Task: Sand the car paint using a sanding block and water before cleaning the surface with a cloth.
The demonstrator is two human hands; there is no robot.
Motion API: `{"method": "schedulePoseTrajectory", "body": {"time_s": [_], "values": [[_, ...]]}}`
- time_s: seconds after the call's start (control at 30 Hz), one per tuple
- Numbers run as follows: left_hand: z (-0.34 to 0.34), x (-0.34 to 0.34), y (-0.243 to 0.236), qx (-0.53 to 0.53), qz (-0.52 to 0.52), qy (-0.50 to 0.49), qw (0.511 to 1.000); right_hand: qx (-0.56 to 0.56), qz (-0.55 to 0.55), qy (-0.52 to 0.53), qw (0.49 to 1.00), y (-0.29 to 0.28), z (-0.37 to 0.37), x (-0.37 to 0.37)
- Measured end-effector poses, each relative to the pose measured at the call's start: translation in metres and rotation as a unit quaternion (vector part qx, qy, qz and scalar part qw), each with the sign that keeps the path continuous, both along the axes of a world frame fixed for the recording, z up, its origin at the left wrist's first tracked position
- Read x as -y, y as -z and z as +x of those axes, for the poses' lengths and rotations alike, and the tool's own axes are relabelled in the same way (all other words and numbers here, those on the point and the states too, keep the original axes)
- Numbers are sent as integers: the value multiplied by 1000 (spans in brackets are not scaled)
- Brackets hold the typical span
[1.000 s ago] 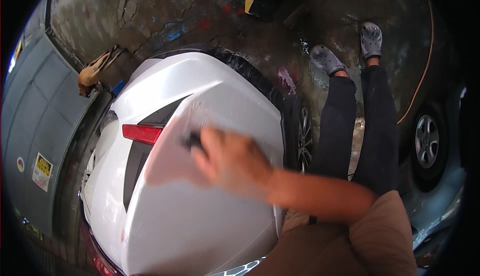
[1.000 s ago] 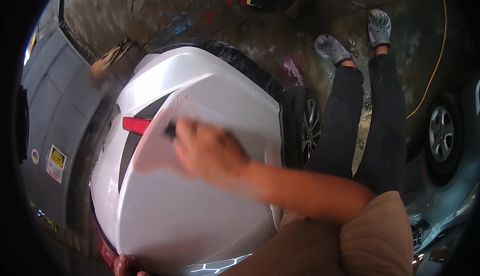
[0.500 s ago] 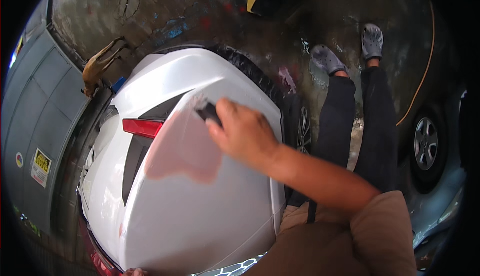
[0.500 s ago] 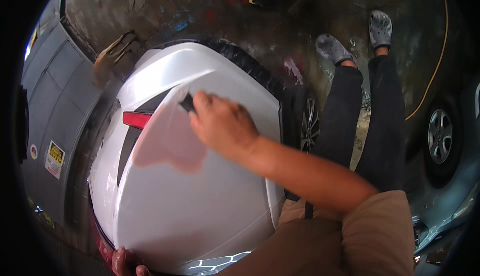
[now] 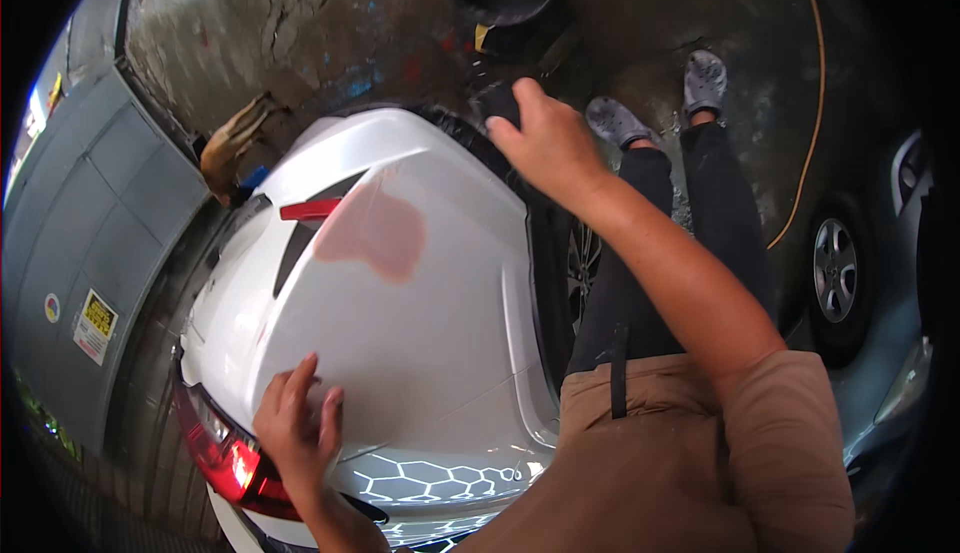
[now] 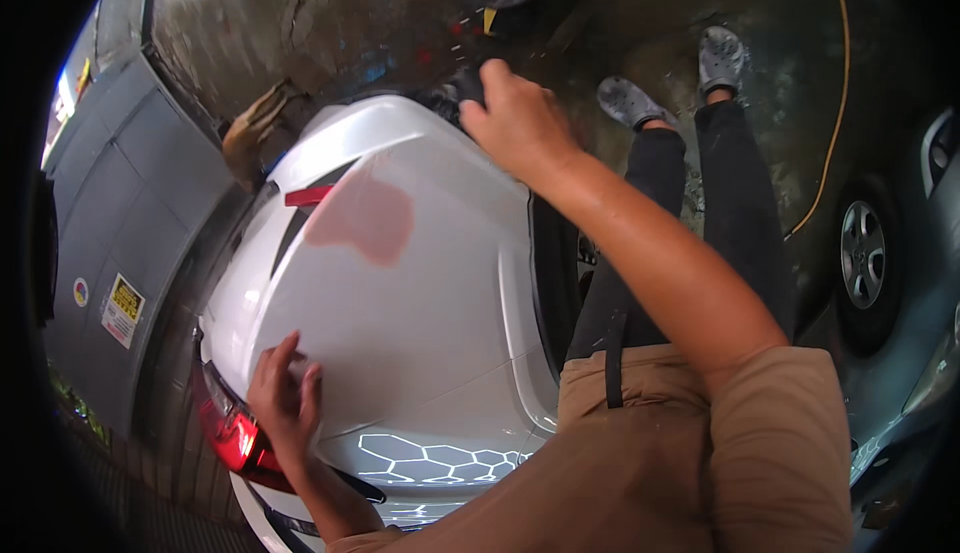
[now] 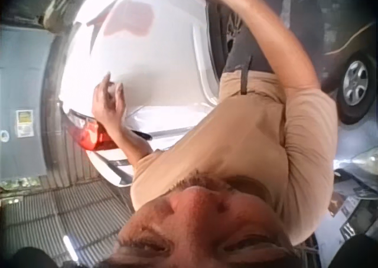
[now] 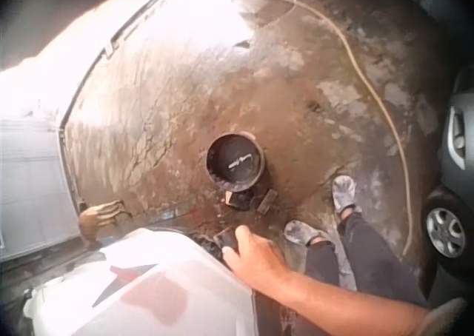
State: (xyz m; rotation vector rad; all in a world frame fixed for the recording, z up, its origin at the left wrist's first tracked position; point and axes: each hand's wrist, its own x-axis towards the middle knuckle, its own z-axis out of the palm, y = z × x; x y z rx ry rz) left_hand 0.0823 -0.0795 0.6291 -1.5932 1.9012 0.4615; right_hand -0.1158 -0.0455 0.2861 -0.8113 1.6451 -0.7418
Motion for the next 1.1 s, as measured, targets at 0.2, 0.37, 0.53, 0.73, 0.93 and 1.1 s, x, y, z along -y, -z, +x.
{"method": "schedulePoseTrajectory", "body": {"time_s": [0.2,0.37,0.53,0.73,0.93,1.1], "values": [[-26,-14,32,49,93,156,982,-107,-11,-13,994,-19,-147,-24],[19,-10,80,163,200,363,895,-167,-20,67,983,-39,-246,-45],[8,12,139,218,258,390,856,-199,-7,140,970,-54,-294,-86],[20,13,208,258,296,389,833,-126,9,233,964,-94,-274,-120],[15,15,236,258,294,394,832,-92,22,250,964,-116,-231,-142],[17,10,221,248,316,406,821,-39,3,277,960,-141,-216,-132]]}}
